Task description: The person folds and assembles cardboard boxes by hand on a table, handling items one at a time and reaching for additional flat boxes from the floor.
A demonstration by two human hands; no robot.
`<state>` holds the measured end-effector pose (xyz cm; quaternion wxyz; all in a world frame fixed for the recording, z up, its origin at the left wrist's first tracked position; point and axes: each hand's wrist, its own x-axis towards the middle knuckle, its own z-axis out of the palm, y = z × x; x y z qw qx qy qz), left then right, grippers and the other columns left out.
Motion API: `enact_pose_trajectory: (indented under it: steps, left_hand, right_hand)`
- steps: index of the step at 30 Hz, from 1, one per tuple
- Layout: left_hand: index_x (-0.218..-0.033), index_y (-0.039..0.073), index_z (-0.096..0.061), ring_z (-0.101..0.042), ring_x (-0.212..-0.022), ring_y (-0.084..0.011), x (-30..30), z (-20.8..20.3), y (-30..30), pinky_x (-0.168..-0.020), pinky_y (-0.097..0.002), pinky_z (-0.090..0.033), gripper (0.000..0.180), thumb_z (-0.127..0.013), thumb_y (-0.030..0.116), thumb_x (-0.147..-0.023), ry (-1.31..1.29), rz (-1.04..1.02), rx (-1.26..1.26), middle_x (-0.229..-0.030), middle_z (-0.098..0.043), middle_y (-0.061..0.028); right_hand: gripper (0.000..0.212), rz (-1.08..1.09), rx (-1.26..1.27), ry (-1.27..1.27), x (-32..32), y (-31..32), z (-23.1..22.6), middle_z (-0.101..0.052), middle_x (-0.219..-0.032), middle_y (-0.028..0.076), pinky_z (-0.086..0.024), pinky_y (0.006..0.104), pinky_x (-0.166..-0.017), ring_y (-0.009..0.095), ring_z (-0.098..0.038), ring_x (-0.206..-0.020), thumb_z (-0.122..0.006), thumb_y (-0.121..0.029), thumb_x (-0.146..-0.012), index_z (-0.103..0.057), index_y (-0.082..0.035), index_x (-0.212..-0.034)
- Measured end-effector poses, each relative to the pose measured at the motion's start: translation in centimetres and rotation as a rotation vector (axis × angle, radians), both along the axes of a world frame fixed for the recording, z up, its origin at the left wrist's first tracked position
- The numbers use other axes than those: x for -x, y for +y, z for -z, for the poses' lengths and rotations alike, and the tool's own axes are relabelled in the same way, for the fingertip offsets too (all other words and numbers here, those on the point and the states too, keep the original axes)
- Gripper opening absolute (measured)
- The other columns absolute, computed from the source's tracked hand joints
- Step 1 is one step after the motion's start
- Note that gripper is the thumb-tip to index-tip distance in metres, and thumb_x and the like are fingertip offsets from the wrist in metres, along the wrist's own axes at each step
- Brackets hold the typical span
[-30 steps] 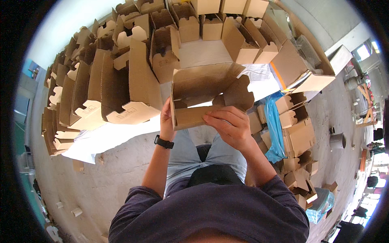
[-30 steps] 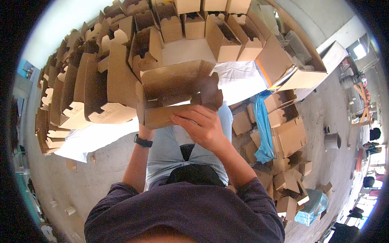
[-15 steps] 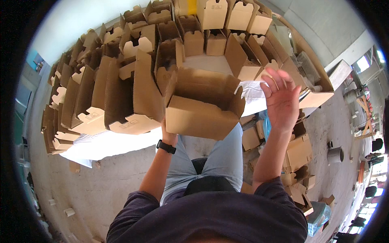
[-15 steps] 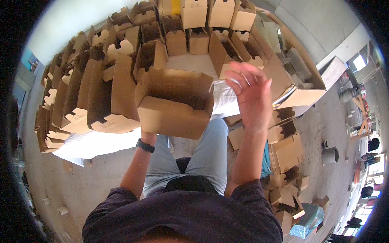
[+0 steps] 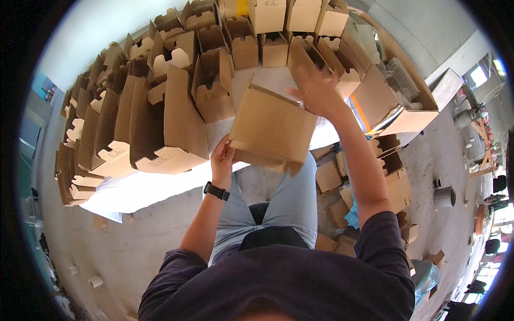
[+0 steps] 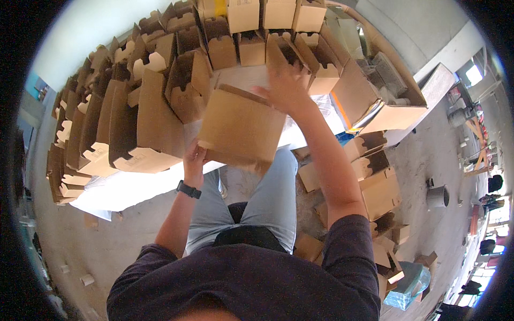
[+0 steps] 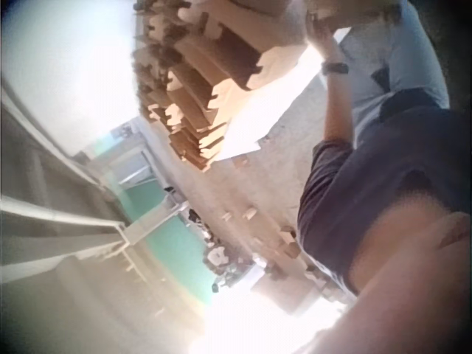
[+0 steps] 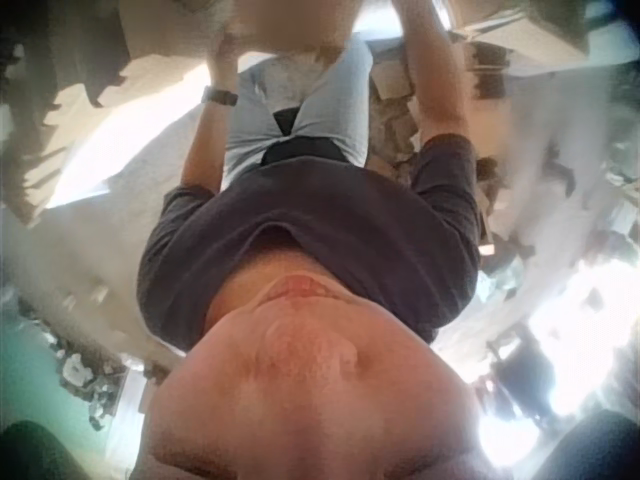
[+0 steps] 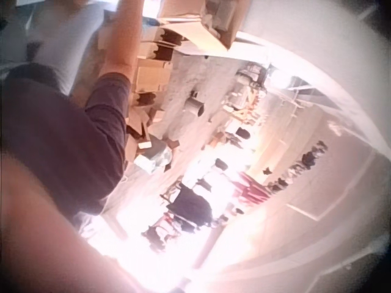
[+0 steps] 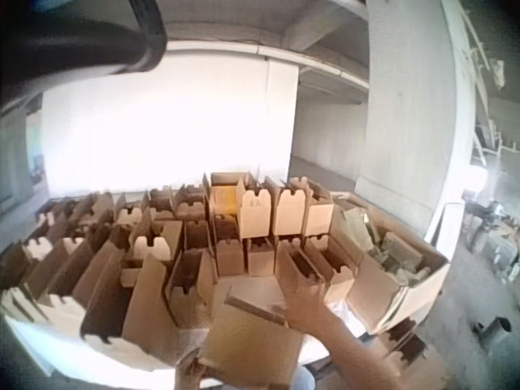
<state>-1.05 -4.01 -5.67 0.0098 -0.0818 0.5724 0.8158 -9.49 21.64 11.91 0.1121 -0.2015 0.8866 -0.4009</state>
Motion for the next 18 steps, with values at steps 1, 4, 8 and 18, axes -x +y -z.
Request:
enact_pose_trajectory:
  steps: [1, 4, 8, 18]
  left_hand:
    - [-0.123, 0.001, -0.051, -0.059, -0.097, -0.0141, 0.2, 0.1, -0.2, -0.077, -0.0253, -0.049, 0.034, -0.049, -0.001, -0.09, 0.036, -0.019, 0.02, -0.112, -0.059, -0.0062]
    - [-0.123, 0.003, -0.052, -0.059, -0.094, -0.0127, 0.4, 1.9, -1.3, -0.075, -0.0265, -0.051, 0.033, -0.048, 0.0, -0.091, 0.208, -0.094, 0.227, -0.109, -0.06, -0.0059]
    - [-0.123, 0.004, -0.051, -0.06, -0.092, -0.0125, 0.0, 1.5, -0.9, -0.074, -0.0276, -0.053, 0.034, -0.047, -0.001, -0.09, 0.048, 0.028, -0.036, -0.109, -0.06, -0.0058]
    - [-0.123, 0.003, -0.052, -0.054, -0.106, -0.0138, 0.5, 2.2, -2.3, -0.09, -0.0282, -0.043, 0.034, -0.055, 0.012, -0.09, 0.237, -0.167, -0.031, -0.118, -0.057, -0.0048]
  right_hand:
    - [0.064, 0.019, 0.179, 0.051, 0.0, 0.1, -0.5, -0.049, -0.128, 0.017, -0.037, 0.0421, -0.098, 0.029, -0.05, -0.116, -0.03, -0.053, -0.094, -0.042, -0.002, -0.13]
    - [0.063, -0.211, 0.919, -0.191, -1.8, -0.9, -2.8, -0.05, -0.128, 0.017, -0.037, 0.0404, -0.099, 0.025, -0.051, -0.115, -0.032, -0.052, -0.095, -0.042, 0.0, -0.13]
    - [0.054, 0.159, -0.564, 0.24, -1.1, -1.9, 0.6, -0.049, -0.129, 0.017, -0.037, 0.0345, -0.099, 0.024, -0.046, -0.12, -0.039, -0.043, -0.096, -0.044, 0.0, -0.129]
    - [0.022, 0.425, 0.826, 0.645, -7.5, 0.1, 0.9, -0.059, -0.112, 0.011, -0.037, 0.0287, -0.095, 0.017, -0.052, -0.107, -0.047, -0.01, -0.094, -0.055, 0.002, -0.111]
